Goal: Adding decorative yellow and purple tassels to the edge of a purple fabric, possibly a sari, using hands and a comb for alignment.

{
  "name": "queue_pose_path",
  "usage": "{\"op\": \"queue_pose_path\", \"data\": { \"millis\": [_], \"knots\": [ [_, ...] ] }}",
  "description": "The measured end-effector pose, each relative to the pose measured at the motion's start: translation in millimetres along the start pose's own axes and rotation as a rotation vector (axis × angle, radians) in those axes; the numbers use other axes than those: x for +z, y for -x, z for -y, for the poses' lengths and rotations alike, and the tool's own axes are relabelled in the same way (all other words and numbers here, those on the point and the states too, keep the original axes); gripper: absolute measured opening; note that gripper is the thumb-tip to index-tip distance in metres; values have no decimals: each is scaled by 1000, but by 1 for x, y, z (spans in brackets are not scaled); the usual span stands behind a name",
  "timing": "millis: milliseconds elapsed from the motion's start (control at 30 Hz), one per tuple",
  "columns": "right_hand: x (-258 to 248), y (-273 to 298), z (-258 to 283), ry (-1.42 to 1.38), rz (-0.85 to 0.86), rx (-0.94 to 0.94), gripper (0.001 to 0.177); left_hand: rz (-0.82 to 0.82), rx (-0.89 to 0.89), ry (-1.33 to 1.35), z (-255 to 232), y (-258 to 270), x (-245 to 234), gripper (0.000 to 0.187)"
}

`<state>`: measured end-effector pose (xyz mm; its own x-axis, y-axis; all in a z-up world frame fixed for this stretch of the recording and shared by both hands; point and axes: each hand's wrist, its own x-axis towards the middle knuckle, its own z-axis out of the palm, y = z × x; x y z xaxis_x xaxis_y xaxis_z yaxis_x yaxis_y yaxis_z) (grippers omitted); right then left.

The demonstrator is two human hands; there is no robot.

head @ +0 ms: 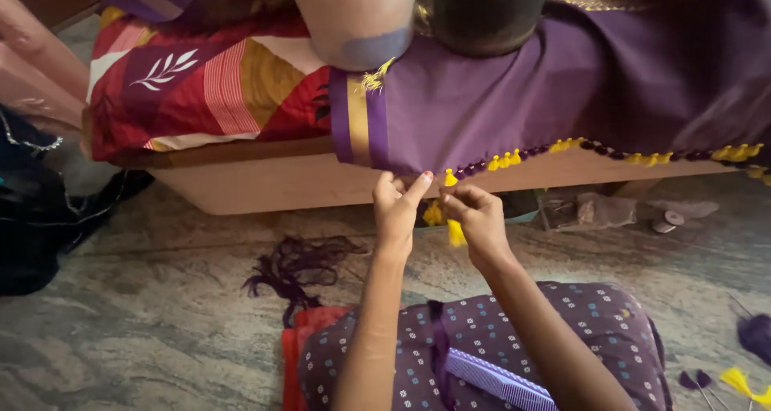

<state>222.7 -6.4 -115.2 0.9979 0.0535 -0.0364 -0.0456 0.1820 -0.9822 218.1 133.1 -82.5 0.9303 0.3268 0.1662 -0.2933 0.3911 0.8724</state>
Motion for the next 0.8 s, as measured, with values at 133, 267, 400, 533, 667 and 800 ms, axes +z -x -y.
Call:
{"op": "queue_pose_path", "data": {
  "millis": [133,267,400,533,667,800],
  "knots": [
    [7,0,-1,-153,15,-93,11,23,-7,-71,1,-1,-6,20],
    [11,6,10,-173,33,-114,9,86,-41,-40,-5,1,-3,17],
    [12,12,19,-193,37,-135,10,80,-33,-43,-2,2,-4,16],
    [8,8,14,-153,33,-157,8,82,-28,-53,-1,1,-4,13],
    [6,6,10,-138,23,-166,5,80,-22,-50,-6,4,-1,14],
    [7,8,15,-137,33,-169,4,78,0,-34,-4,3,-1,16]
  ]
}}
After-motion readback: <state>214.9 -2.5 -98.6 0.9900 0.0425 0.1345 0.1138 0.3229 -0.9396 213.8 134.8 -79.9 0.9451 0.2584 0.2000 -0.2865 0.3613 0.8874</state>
